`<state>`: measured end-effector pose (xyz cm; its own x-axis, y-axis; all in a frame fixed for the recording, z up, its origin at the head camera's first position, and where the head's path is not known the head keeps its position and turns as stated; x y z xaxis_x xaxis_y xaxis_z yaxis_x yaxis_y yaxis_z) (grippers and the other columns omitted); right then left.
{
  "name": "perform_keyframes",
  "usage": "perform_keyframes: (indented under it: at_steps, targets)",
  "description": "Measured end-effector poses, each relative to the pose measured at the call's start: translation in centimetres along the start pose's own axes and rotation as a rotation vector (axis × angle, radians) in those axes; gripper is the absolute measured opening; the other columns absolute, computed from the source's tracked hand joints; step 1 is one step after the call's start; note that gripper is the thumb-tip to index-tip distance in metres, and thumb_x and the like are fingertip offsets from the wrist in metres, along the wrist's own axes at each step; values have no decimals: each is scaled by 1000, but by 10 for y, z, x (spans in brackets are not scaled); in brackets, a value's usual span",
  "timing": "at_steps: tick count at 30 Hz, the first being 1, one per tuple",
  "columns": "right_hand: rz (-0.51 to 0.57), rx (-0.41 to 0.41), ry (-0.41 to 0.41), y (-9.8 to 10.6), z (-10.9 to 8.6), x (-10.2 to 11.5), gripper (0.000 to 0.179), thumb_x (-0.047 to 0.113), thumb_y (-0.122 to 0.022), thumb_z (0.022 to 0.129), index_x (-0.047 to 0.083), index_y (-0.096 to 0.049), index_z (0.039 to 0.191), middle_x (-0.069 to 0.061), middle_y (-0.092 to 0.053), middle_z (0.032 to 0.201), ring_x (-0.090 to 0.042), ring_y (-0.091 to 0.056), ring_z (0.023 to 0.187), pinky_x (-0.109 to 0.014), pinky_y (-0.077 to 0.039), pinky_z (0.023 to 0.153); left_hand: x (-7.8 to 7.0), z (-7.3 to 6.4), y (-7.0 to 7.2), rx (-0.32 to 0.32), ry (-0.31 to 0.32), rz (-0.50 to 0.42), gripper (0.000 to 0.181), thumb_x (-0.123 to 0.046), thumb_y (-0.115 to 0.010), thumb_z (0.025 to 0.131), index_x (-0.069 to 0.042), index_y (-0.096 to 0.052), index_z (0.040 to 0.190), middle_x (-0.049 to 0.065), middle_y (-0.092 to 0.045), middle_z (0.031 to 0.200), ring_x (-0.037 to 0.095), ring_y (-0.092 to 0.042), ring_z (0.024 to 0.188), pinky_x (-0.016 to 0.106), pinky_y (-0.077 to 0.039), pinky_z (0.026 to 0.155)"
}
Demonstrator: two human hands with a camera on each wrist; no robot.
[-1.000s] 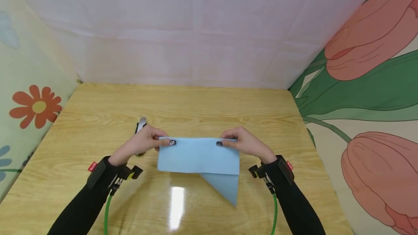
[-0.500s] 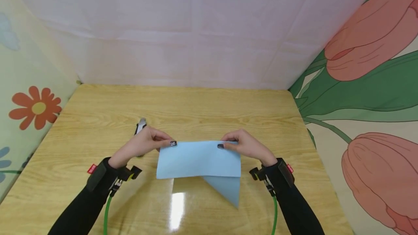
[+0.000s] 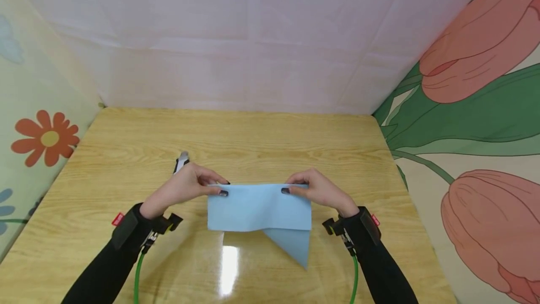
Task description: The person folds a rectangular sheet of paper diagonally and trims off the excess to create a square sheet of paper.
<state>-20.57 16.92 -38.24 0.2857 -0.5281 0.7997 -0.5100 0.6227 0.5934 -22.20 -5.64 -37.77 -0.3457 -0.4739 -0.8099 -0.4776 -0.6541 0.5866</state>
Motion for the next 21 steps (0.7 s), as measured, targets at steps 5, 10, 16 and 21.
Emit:
perform_keyframes:
  at_steps: [5,10,16,21]
  targets:
    - [8,7,3,-2,-2,0,15,4,-57,92,0,-70,98,-9,-69,94,-9,-58,79,-24,-47,70,-2,-2,-1,6,9,50,10,-10,-73,81,-7,-75,90,2,-71,80,5,-45,53,19,-34,47]
    - [18,14,-4,-3,-3,2,16,4,-57,93,0,-70,100,-11,-69,97,-12,-60,82,-25,-49,71,4,-3,2,-25,67,103,7,-17,-75,80,-12,-74,76,-5,-66,67,8,-54,54,21,-42,49]
    - [0,-32,-23,1,-5,0,16,4,-56,93,1,-70,101,-9,-69,97,-13,-62,84,-26,-48,73,15,0,7,-110,92,-19,9,-14,-70,85,-7,-73,81,-1,-66,68,12,-58,57,24,-45,52]
    - [-4,-60,-9,4,-7,2,15,5,-56,93,3,-70,100,-8,-69,96,-13,-62,83,-27,-49,73,19,2,6,-137,97,-95,8,-10,-71,83,-3,-73,84,4,-68,72,22,-63,63,24,-49,55]
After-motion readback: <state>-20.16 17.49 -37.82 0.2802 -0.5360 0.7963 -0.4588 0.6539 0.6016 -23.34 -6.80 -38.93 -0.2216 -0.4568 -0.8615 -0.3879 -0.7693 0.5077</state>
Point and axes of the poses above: each hand's wrist, its own z-axis towards the middle knuckle, its own y-axis out of the back of the hand, x = y × z, the point moved 9 cm from there along z, towards the middle knuckle
